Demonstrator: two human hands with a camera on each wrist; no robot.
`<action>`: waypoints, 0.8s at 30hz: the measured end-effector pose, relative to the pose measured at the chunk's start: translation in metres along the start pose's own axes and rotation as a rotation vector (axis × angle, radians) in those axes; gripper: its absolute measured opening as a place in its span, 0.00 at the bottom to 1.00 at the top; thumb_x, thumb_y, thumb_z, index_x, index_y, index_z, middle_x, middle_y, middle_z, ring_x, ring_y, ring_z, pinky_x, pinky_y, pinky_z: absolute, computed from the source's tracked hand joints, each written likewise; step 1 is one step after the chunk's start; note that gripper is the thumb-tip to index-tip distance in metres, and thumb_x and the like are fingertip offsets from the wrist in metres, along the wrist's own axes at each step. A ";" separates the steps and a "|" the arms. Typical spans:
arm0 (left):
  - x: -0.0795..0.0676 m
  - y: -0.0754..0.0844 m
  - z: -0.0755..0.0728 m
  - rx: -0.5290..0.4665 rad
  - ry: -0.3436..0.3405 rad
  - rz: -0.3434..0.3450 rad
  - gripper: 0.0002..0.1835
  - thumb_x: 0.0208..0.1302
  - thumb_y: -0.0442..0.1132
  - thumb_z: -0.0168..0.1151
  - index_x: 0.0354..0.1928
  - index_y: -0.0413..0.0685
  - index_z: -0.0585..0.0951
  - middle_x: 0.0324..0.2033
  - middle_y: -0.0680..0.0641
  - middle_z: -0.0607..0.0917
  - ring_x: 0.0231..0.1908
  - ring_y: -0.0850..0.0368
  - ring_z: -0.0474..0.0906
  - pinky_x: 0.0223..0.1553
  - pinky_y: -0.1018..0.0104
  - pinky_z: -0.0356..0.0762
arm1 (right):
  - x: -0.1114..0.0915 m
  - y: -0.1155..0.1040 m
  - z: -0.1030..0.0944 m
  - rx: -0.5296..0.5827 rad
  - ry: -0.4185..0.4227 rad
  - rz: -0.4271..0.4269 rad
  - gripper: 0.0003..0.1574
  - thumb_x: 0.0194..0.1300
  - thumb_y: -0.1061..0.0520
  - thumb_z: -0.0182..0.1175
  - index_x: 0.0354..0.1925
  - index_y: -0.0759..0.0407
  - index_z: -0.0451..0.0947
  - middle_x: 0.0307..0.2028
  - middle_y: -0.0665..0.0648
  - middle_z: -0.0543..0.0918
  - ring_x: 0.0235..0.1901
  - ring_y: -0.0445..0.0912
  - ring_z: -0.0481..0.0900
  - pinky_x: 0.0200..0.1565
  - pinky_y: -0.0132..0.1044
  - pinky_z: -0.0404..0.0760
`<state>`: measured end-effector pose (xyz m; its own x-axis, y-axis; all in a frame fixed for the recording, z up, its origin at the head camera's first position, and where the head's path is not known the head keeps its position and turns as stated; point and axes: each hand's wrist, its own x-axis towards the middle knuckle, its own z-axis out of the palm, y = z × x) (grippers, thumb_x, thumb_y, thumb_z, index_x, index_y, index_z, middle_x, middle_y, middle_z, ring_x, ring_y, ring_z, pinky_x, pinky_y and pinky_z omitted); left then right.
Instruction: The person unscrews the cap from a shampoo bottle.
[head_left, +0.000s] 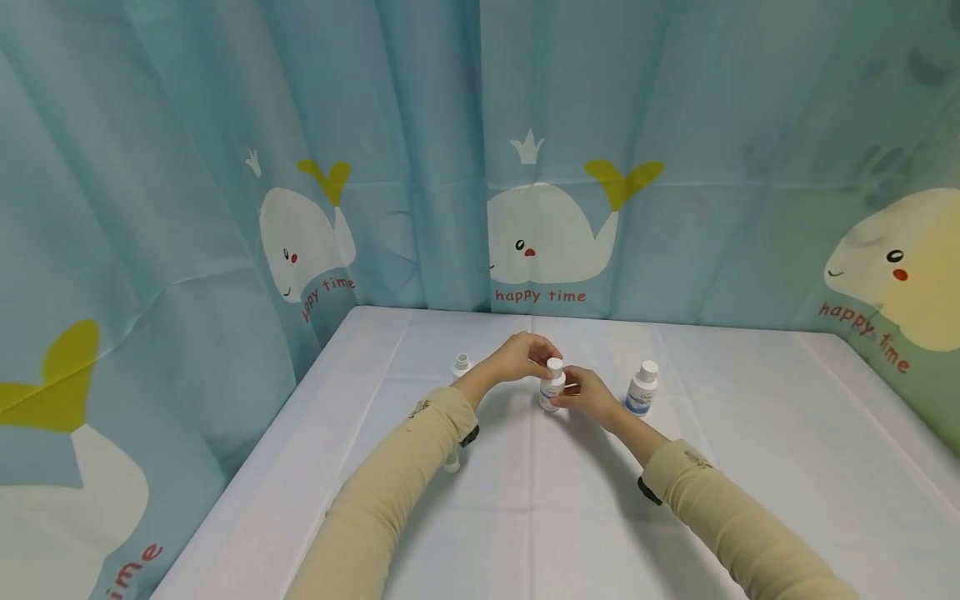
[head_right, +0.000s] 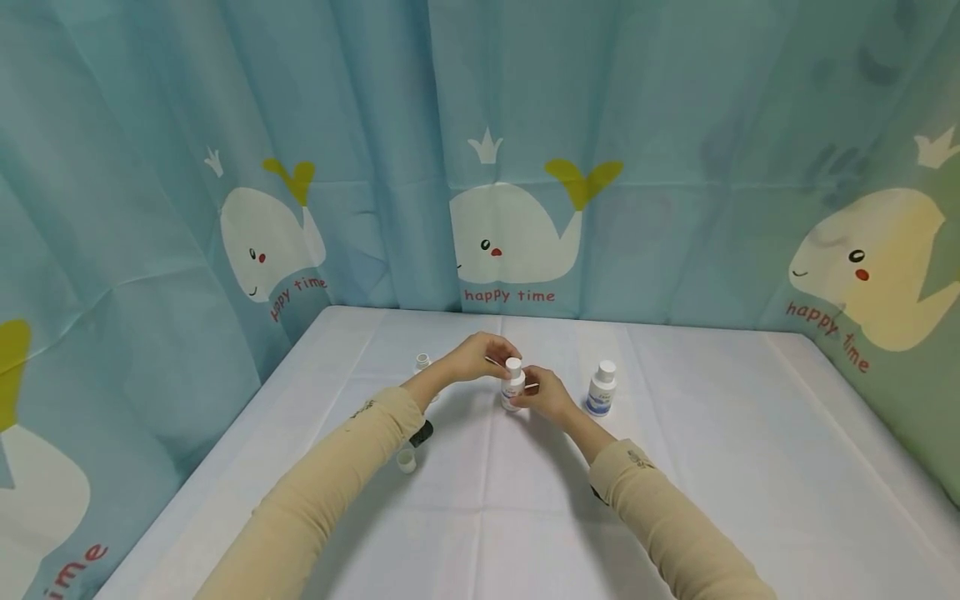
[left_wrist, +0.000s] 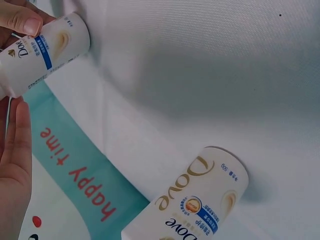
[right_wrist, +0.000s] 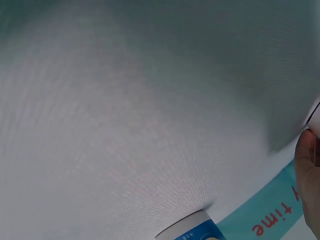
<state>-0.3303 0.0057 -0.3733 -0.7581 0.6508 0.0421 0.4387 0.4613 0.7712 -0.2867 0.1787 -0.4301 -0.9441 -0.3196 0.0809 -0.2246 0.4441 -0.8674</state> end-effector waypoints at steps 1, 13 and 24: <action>0.000 0.001 0.000 -0.002 -0.002 -0.003 0.15 0.55 0.26 0.65 0.47 0.36 0.80 0.44 0.39 0.85 0.46 0.50 0.81 0.47 0.71 0.79 | 0.000 0.000 0.000 0.002 0.002 0.001 0.27 0.59 0.66 0.63 0.53 0.79 0.68 0.50 0.76 0.76 0.49 0.65 0.78 0.51 0.48 0.80; -0.003 0.008 -0.006 0.002 -0.010 0.003 0.15 0.55 0.26 0.65 0.47 0.35 0.80 0.44 0.38 0.84 0.46 0.48 0.81 0.47 0.71 0.80 | -0.002 -0.006 0.000 0.009 0.025 0.007 0.28 0.59 0.66 0.63 0.54 0.79 0.67 0.51 0.76 0.75 0.49 0.65 0.78 0.51 0.48 0.80; -0.009 0.019 -0.015 -0.002 -0.005 0.071 0.15 0.55 0.28 0.66 0.47 0.35 0.80 0.43 0.39 0.85 0.44 0.50 0.82 0.46 0.71 0.80 | -0.011 -0.022 -0.004 -0.018 0.062 -0.037 0.27 0.59 0.66 0.63 0.54 0.78 0.68 0.50 0.75 0.76 0.49 0.64 0.78 0.51 0.49 0.80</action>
<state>-0.3227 -0.0006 -0.3499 -0.7226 0.6849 0.0937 0.4907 0.4127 0.7674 -0.2727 0.1759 -0.4099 -0.9482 -0.2838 0.1431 -0.2631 0.4482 -0.8543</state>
